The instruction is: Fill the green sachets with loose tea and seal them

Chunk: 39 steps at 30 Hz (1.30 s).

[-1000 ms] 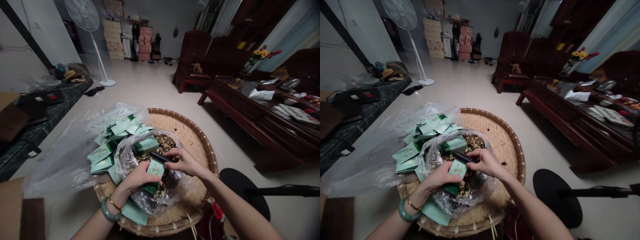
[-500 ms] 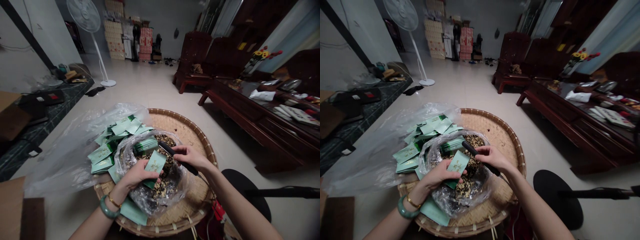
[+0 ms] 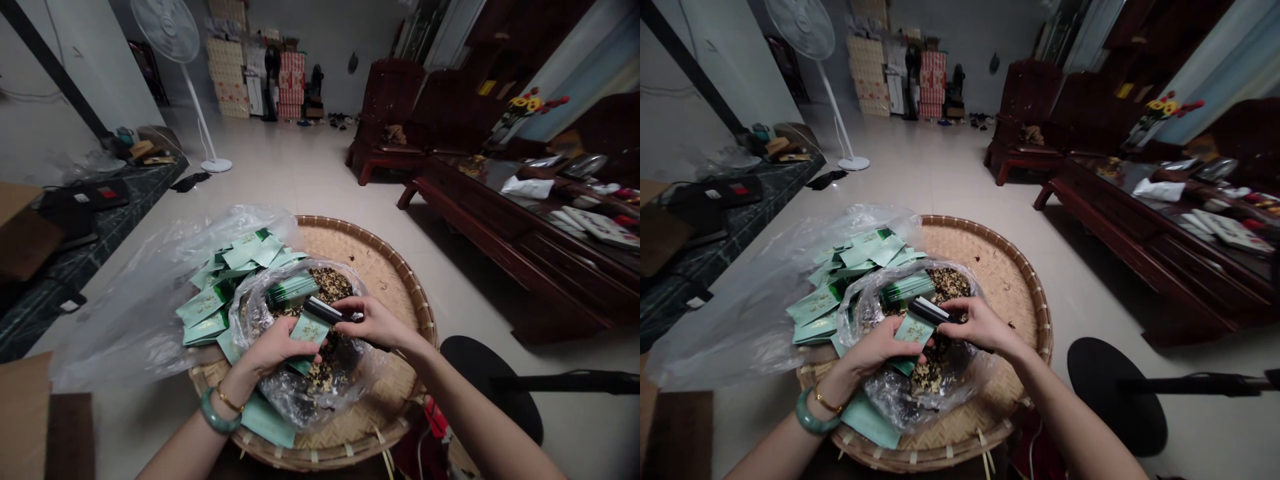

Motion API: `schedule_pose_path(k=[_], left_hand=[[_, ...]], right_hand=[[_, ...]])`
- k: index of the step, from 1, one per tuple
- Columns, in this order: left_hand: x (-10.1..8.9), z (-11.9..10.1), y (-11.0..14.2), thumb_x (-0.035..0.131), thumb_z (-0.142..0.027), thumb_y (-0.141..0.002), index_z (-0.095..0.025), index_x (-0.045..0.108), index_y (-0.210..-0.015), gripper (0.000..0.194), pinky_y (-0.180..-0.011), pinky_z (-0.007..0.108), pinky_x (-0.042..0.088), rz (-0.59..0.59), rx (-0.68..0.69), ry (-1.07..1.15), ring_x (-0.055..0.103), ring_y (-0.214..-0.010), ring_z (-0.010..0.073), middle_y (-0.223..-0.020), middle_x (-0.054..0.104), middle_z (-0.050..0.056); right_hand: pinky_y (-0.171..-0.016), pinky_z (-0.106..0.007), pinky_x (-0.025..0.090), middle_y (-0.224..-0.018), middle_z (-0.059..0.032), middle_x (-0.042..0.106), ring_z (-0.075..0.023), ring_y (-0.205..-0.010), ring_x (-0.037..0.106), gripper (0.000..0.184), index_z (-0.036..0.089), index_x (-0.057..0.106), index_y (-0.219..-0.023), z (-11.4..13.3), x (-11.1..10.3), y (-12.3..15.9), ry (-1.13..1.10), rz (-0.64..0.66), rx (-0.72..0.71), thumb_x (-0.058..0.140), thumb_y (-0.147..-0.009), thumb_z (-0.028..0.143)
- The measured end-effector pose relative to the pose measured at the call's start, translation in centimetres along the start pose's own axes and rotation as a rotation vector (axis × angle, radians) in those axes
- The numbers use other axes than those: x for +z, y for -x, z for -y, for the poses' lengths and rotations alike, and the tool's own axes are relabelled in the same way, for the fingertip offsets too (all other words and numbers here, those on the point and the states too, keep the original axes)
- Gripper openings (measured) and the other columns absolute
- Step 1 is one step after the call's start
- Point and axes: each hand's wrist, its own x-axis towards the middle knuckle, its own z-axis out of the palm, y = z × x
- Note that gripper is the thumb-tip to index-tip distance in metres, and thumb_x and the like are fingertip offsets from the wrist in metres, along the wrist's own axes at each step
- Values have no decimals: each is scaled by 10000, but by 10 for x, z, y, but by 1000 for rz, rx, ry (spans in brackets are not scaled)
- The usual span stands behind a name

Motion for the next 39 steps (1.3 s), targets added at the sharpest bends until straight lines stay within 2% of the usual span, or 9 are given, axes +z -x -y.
schedule_pose_path(k=[6,13,20,26,28,31,33,36,39], left_hand=[[-1,1,-1,848,-302,-553,-87,692,-834,386,-526,228,508,1,-15,-29,666,-596,154,-730,709,65],[1,1,-1,849,-286,-544,-88,694,-843,391,-541,231,518,-17,-16,-26,664,-591,142,-792,723,76],[-4,4,0,840,-296,-551,-91,683,-839,387,-545,224,507,-36,-1,-18,669,-605,142,-806,725,81],[-10,6,-2,801,-289,-606,-100,660,-894,372,-662,288,524,-148,156,-149,681,-695,180,-825,736,88],[-9,7,-2,800,-286,-597,-99,666,-891,373,-706,314,522,-195,179,-233,680,-726,200,-810,739,86],[-6,10,-3,798,-299,-585,-100,681,-902,392,-746,346,517,-227,189,-333,679,-769,230,-838,743,90],[-3,11,-3,790,-298,-591,-107,691,-923,396,-765,352,512,-219,211,-378,673,-792,235,-868,743,82],[1,9,-3,781,-292,-596,-123,700,-954,404,-778,333,504,-212,275,-405,660,-821,227,-909,740,63],[4,3,-1,722,-346,-669,-139,709,-980,374,-754,306,507,-277,364,-362,661,-830,221,-933,742,67]], right_hand=[[-604,-293,478,-934,-75,712,-162,-673,599,454,142,681,-1080,-2,-6,1,-93,5,104,682,-697,385],[-719,-306,478,-869,-42,714,-187,-788,614,241,186,732,-907,0,1,-2,57,-85,-50,668,-704,298],[-650,-290,495,-946,-63,707,-174,-753,622,380,171,692,-1041,-20,-11,6,-47,-71,37,666,-713,363],[-736,-370,505,-949,-101,697,-234,-818,634,417,156,674,-1069,-52,-12,19,392,-196,-58,709,-663,247],[-768,-394,502,-991,-121,684,-253,-866,631,421,155,666,-1078,-54,-7,19,437,-243,-92,716,-669,241],[-817,-383,495,-1075,-113,664,-238,-945,617,401,187,637,-1124,-43,5,16,270,-320,-174,691,-747,313],[-769,-339,504,-1023,-83,679,-202,-880,625,347,204,640,-1106,-31,16,11,103,-326,-210,660,-793,354],[-638,-275,482,-794,-43,677,-165,-707,608,206,179,691,-844,-14,33,3,-39,-336,-226,661,-790,376],[-579,-245,444,-663,-19,641,-144,-630,578,236,170,667,-683,-5,44,-2,-55,-333,-234,648,-801,373]])
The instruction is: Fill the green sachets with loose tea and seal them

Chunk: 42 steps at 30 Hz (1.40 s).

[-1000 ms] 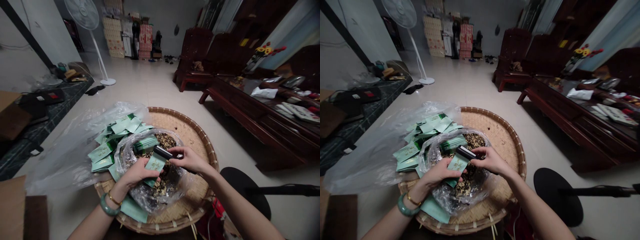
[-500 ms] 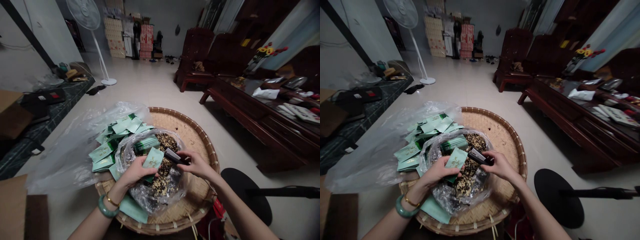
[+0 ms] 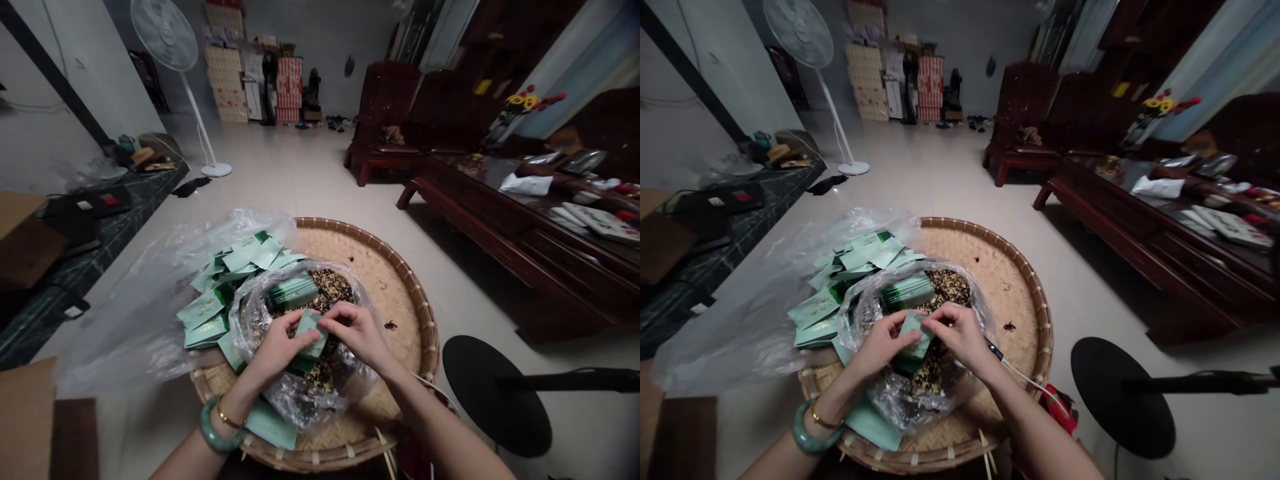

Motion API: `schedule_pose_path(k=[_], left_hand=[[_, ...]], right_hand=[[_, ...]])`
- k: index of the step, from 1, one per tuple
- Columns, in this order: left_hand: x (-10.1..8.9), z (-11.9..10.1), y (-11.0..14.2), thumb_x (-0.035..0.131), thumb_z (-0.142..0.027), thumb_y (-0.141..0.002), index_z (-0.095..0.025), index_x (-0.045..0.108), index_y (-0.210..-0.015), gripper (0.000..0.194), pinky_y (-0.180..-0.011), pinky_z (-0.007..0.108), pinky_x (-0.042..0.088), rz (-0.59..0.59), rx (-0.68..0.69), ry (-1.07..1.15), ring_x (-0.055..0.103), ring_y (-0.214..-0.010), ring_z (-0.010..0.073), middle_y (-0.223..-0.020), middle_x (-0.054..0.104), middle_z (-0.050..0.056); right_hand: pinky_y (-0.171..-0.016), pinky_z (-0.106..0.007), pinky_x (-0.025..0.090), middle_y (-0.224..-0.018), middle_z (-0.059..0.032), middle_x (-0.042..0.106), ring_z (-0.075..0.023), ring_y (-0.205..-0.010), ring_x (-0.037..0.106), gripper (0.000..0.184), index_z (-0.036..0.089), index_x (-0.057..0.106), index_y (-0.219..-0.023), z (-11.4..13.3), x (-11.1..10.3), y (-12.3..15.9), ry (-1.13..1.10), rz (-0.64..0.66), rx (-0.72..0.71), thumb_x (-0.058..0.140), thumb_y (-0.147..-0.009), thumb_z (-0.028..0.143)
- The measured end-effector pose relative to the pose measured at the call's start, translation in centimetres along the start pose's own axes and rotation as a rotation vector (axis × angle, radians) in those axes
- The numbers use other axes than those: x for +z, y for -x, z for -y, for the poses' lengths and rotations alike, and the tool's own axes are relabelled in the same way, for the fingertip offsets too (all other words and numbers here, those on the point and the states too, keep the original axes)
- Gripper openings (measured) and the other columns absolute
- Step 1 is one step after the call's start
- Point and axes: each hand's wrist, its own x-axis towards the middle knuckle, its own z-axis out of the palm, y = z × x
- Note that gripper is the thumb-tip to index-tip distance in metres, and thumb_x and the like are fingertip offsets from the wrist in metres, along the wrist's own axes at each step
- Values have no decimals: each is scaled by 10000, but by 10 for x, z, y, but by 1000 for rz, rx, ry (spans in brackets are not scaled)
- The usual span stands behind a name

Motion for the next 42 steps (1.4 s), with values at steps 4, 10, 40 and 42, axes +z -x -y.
schedule_pose_path(k=[4,10,40,42], left_hand=[[1,-5,1,658,-370,-732,-144,743,-755,242,-685,273,492,-147,66,-38,651,-730,202,-768,743,61],[2,-1,3,639,-385,-754,-140,709,-625,286,-597,240,454,-215,118,29,583,-639,155,-647,669,30],[-30,25,-22,552,-150,-864,-210,714,-957,197,-667,362,377,-390,539,-1336,562,-807,249,-916,699,89],[-31,27,-21,560,-149,-857,-221,721,-958,204,-677,364,373,-401,567,-1310,576,-813,247,-945,716,91]], right_hand=[[-599,-242,429,-674,-17,650,-141,-646,575,229,174,679,-692,5,4,3,58,43,-29,626,-826,352],[-571,-244,439,-662,-18,646,-137,-619,559,274,167,688,-731,5,3,4,-44,88,103,603,-823,410],[-816,-329,453,-967,-95,716,-253,-931,609,258,186,691,-1036,-42,11,-42,614,54,22,546,-832,124],[-816,-326,455,-973,-89,714,-251,-937,607,273,200,691,-1054,-43,10,-39,595,45,27,543,-835,135]])
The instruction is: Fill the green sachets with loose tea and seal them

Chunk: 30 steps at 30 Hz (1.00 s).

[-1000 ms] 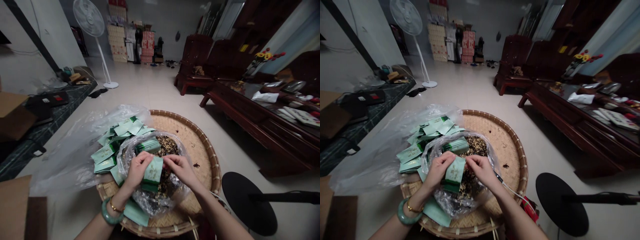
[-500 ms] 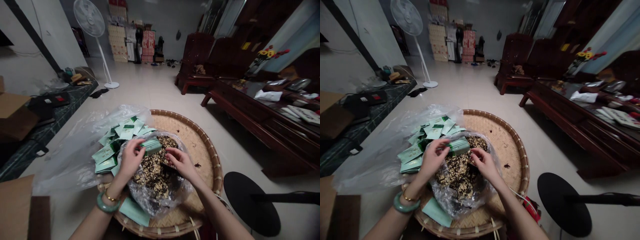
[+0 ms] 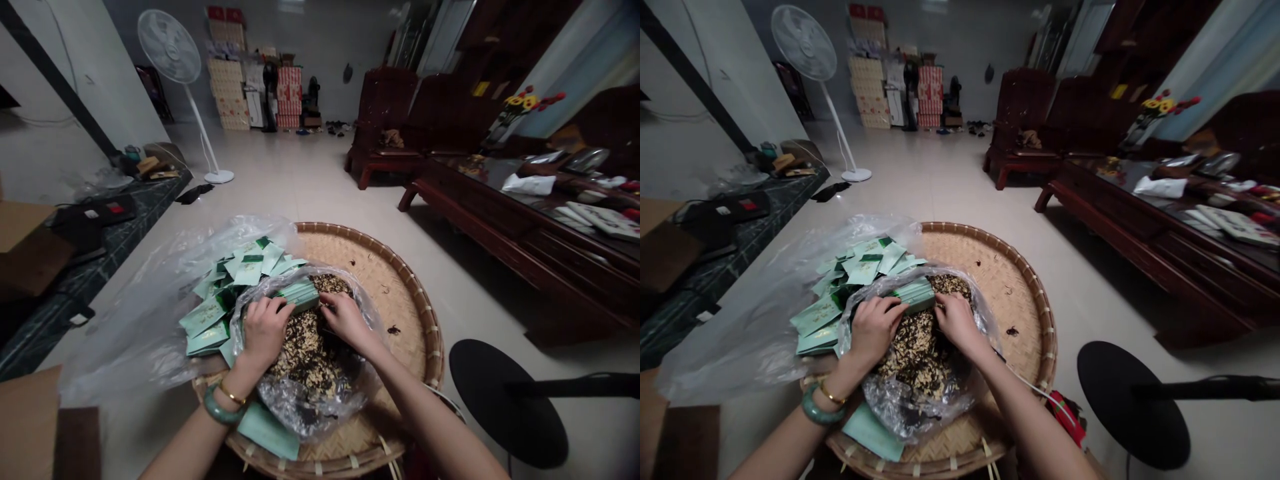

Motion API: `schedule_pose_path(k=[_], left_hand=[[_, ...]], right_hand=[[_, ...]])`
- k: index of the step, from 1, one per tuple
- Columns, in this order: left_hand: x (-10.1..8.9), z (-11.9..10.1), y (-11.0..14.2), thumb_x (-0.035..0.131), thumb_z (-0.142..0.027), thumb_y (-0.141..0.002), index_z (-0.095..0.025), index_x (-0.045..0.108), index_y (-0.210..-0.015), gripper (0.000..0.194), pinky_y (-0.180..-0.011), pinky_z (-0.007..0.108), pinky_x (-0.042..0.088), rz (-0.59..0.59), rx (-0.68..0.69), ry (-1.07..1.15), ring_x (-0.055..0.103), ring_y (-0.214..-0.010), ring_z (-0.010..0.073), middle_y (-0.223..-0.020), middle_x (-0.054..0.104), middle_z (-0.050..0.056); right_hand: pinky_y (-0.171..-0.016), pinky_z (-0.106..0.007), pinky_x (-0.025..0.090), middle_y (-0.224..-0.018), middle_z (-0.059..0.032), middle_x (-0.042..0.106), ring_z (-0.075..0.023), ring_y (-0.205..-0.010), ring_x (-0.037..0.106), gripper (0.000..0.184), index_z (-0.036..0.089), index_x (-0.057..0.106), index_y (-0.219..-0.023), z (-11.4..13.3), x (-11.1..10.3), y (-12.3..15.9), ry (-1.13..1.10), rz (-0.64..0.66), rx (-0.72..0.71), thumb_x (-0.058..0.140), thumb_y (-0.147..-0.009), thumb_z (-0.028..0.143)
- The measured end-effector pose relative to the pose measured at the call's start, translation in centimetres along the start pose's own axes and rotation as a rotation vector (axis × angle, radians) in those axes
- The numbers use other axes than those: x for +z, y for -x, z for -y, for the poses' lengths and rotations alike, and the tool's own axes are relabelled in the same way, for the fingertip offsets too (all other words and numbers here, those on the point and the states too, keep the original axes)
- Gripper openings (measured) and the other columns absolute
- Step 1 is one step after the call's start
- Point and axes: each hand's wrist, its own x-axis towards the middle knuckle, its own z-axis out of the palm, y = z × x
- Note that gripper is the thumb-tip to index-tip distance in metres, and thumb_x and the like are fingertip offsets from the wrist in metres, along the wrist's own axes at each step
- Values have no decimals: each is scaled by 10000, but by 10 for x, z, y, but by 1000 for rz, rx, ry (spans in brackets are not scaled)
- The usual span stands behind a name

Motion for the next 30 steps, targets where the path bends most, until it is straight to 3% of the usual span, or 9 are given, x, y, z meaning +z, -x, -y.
schedule_pose_path(k=[10,13,18,21,24,27,30], left_hand=[[3,1,6,556,-142,-860,-252,711,-1028,254,-735,378,375,-11,75,11,603,-883,251,-1051,718,100],[1,0,6,560,-142,-860,-238,723,-964,216,-739,382,377,-16,74,17,583,-893,255,-1045,711,101],[-6,1,2,556,-201,-868,-203,713,-838,159,-729,357,399,-7,-88,197,560,-824,236,-847,701,76],[-13,0,0,577,-231,-840,-207,701,-798,133,-739,336,430,17,-224,477,599,-784,221,-793,716,43],[-19,-5,-1,619,-281,-790,-216,705,-758,112,-681,290,461,48,-432,757,633,-705,199,-771,730,24],[-25,-12,0,649,-311,-738,-204,705,-728,121,-613,262,467,71,-578,929,618,-632,181,-707,717,14],[-26,-18,3,666,-317,-701,-185,687,-702,134,-606,253,476,68,-624,1028,614,-633,173,-683,701,18]], right_hand=[[-884,-361,455,-1036,-127,691,-258,-1007,586,369,156,636,-1192,3,5,5,-47,-20,39,544,-834,165],[-885,-368,461,-1040,-137,686,-260,-1012,587,363,152,637,-1184,3,8,7,-59,-18,36,542,-835,158],[-928,-405,451,-1087,-106,678,-248,-1043,582,366,204,623,-1187,2,8,10,-174,-131,-24,554,-830,166],[-963,-421,435,-1156,-100,653,-246,-1092,564,344,221,612,-1189,6,5,10,-261,-268,-100,558,-849,210],[-935,-396,460,-1097,-92,672,-232,-1045,591,268,235,651,-1123,13,1,11,-301,-339,-159,535,-882,230],[-945,-399,455,-1113,-106,655,-241,-1064,575,295,226,640,-1157,19,0,11,-287,-425,-186,560,-875,255],[-964,-413,442,-1174,-108,628,-254,-1109,553,378,238,601,-1224,21,-2,10,-309,-409,-180,601,-847,270]])
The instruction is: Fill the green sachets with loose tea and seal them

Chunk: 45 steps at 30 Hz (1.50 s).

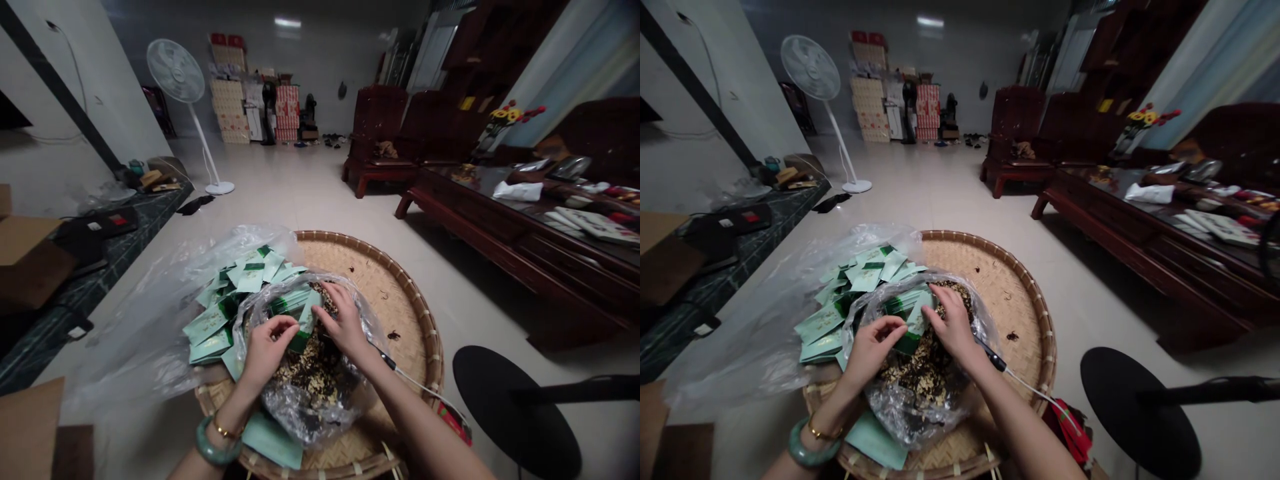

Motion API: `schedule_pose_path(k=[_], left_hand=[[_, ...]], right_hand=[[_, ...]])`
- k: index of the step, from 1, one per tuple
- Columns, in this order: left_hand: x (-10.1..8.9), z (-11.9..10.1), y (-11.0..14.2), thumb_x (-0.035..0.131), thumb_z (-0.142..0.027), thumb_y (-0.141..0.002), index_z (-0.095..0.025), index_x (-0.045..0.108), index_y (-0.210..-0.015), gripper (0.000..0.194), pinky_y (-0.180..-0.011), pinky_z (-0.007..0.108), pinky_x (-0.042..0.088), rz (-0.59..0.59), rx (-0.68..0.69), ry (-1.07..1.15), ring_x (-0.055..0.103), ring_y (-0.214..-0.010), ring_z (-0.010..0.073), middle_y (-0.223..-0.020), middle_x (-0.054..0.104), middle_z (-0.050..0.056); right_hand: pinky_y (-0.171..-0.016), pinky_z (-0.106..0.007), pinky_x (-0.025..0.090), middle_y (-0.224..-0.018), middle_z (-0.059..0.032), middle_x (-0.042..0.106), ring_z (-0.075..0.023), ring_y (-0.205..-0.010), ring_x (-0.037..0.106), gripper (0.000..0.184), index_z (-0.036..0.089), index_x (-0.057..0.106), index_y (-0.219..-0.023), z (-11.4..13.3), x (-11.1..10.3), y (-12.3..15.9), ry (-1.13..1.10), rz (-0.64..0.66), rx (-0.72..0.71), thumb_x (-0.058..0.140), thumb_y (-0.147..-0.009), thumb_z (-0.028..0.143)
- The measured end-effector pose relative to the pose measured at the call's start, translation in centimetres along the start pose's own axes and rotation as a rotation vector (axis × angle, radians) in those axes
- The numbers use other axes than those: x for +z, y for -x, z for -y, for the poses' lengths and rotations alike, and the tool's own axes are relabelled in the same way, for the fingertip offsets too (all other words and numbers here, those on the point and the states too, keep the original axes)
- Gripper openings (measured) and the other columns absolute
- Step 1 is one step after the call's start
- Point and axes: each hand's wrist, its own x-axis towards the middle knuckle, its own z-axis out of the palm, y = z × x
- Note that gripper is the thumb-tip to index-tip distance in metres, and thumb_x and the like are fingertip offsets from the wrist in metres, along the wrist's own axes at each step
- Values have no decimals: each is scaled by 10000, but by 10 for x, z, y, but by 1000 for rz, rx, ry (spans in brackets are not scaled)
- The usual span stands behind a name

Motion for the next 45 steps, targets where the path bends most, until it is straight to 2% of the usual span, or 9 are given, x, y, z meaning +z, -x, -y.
schedule_pose_path(k=[5,8,12,18,23,28,33,37,45], left_hand=[[7,4,5,701,-338,-662,-157,651,-776,219,-584,234,493,40,-107,172,622,-596,150,-623,668,2],[13,4,8,721,-340,-641,-141,675,-849,292,-587,244,512,66,-176,206,637,-591,158,-620,689,10],[18,3,13,717,-332,-633,-142,709,-786,244,-659,267,548,-17,-161,215,682,-689,192,-733,742,52],[17,5,17,719,-322,-626,-137,721,-762,230,-616,237,546,-51,-154,278,685,-652,176,-702,745,50],[17,2,20,746,-296,-599,-131,724,-766,235,-573,204,529,-59,-191,299,674,-603,153,-656,738,37],[17,1,21,730,-294,-623,-136,730,-778,221,-591,214,547,-46,-165,280,690,-633,166,-697,752,46],[15,3,20,689,-279,-691,-160,740,-783,159,-671,242,561,-7,-41,162,705,-712,182,-780,763,49],[14,5,18,668,-273,-726,-170,744,-793,144,-689,252,556,15,23,70,702,-718,183,-791,763,45],[11,4,14,654,-273,-726,-172,744,-774,144,-686,243,538,87,44,23,698,-719,182,-788,761,42]], right_hand=[[-788,-336,523,-1005,-85,686,-212,-882,641,265,237,671,-1108,4,0,4,-102,77,19,563,-866,240],[-798,-332,524,-993,-89,692,-213,-903,645,267,232,673,-1112,10,1,10,-92,65,-48,539,-883,218],[-811,-370,521,-979,-96,693,-219,-912,626,319,225,619,-1206,19,-1,16,9,-29,-166,537,-898,200],[-817,-413,533,-992,-86,695,-226,-958,585,409,256,603,-1230,19,-4,22,108,-171,-409,566,-865,76],[-795,-424,540,-1004,-98,697,-237,-952,585,411,258,618,-1214,17,-6,24,166,-227,-466,588,-848,72],[-738,-375,530,-904,-74,706,-204,-842,599,278,237,668,-1087,21,-7,22,64,-203,-394,587,-860,98],[-686,-333,503,-809,-54,685,-208,-795,589,157,206,687,-956,18,-11,18,13,-43,-95,688,-807,256],[-672,-314,465,-755,-40,689,-209,-785,582,73,199,696,-801,11,-17,12,4,42,28,729,-765,253],[-722,-327,456,-766,-32,660,-195,-798,589,67,206,689,-709,5,-27,4,-51,211,13,684,-776,210]])
